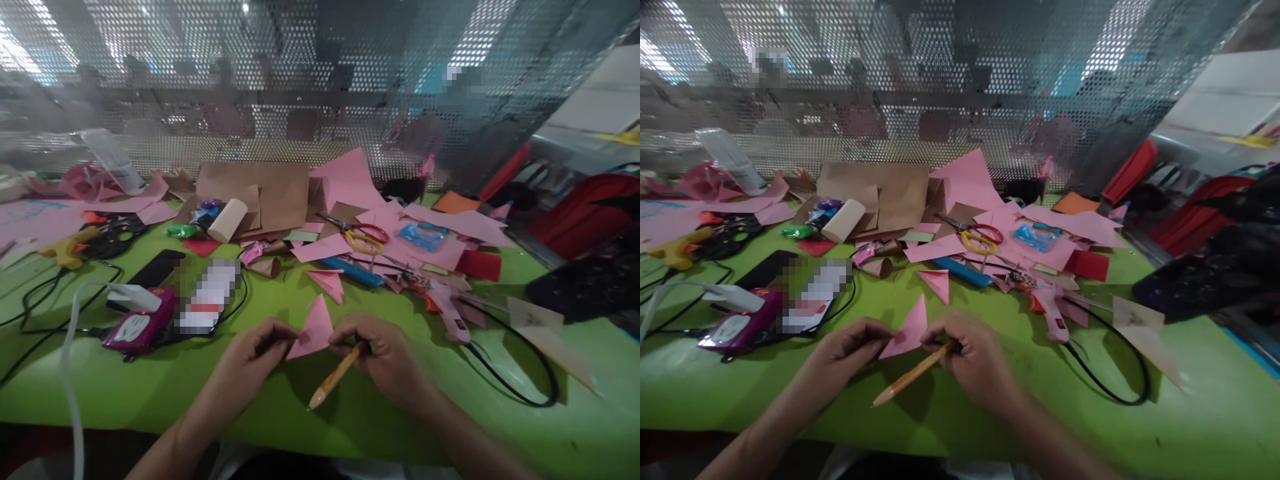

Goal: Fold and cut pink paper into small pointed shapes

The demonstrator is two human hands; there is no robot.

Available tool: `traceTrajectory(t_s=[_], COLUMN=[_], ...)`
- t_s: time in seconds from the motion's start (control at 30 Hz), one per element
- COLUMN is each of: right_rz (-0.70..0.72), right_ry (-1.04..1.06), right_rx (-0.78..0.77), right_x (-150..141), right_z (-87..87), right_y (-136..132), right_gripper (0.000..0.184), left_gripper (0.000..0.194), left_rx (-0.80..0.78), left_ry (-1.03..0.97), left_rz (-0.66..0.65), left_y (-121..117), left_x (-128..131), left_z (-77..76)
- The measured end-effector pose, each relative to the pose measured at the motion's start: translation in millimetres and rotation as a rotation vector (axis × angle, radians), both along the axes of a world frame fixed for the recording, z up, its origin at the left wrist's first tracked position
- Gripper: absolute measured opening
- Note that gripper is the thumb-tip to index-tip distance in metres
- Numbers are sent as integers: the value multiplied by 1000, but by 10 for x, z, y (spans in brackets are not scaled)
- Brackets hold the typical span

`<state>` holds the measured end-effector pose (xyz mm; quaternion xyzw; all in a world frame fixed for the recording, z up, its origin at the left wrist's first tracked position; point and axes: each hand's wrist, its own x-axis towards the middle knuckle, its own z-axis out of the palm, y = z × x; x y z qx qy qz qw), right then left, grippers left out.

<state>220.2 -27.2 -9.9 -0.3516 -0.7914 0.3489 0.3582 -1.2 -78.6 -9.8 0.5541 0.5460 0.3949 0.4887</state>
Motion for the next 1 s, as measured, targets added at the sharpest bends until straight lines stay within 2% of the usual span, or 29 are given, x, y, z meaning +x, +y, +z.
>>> traceTrajectory(t_s=[0.23,0.4,0.6,0.77,0.83,0.93,1.0], right_rz=[-22,3,29,47,50,39,12], right_ry=[36,29,23,-7,-10,-2,-10], right_rx=[7,-1,-7,-10,-6,4,6], right_x=[-14,-2,-10,-14,-10,-6,-6], right_z=[61,61,80,87,91,110,132], right_y=[-9,-11,-11,-23,-26,-23,-22], right_gripper=[8,12,9,12,13,11,10], left_gripper=[20,32,33,45,40,20,13], left_rx=[48,91,-8,-27,-32,-14,-7], left_ry=[-49,-62,-192,-202,-213,-255,-287], left_rz=[-11,-33,2,-25,-47,-63,-47], left_y=[7,15,41,102,130,157,165], left_x=[-19,-1,24,89,131,188,213], left_z=[34,14,53,93,84,62,39])
